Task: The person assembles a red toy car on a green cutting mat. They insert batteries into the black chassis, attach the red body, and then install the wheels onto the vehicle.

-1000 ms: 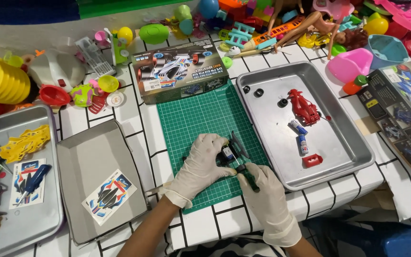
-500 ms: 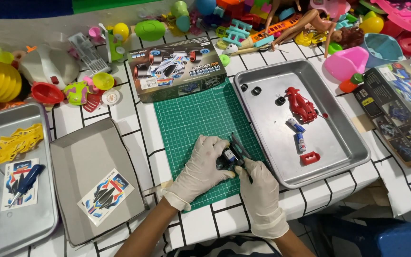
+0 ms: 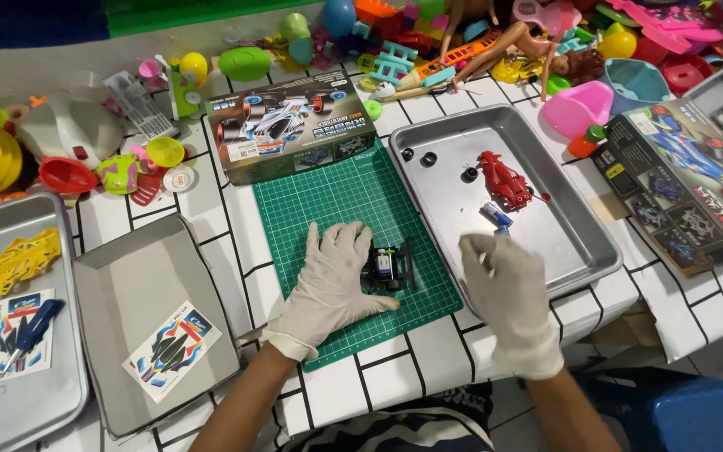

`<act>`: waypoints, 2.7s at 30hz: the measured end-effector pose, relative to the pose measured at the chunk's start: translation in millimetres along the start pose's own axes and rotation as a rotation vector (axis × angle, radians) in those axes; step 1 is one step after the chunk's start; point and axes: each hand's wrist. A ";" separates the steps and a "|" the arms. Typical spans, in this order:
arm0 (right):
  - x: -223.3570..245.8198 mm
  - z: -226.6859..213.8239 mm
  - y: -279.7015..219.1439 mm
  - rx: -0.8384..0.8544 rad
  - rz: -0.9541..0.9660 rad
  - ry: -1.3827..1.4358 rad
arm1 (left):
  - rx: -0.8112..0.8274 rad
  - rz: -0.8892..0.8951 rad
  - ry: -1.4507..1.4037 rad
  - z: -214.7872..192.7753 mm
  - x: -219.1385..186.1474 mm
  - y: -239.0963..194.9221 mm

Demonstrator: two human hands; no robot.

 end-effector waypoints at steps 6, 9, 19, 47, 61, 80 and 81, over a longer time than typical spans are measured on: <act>-107.2 28.7 102.6 0.374 0.064 -0.472 | -0.013 -0.117 0.051 1.0 -6.1 -0.6; -138.8 51.8 119.1 0.412 -0.024 -0.629 | -0.028 -0.078 0.097 5.2 -1.5 -3.0; -104.8 33.9 124.6 0.381 0.134 -0.148 | -0.451 0.147 0.072 37.0 13.7 1.4; 35.1 31.5 79.2 0.535 0.344 0.704 | -0.657 0.259 0.019 34.6 17.3 2.1; 24.4 40.5 74.0 0.523 0.313 0.663 | -0.651 0.293 -0.005 26.9 16.3 -1.2; 15.0 44.1 65.0 0.425 0.313 0.753 | -0.676 0.308 -0.008 36.9 19.4 2.3; 15.9 44.6 66.3 0.426 0.312 0.754 | -0.676 0.307 -0.007 37.0 20.1 2.1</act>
Point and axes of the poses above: each hand's wrist, its own y-axis towards the middle knuckle, its own z-axis out of the palm, x = y × z, and after that the axes turned 14 degrees about -z, right-handed
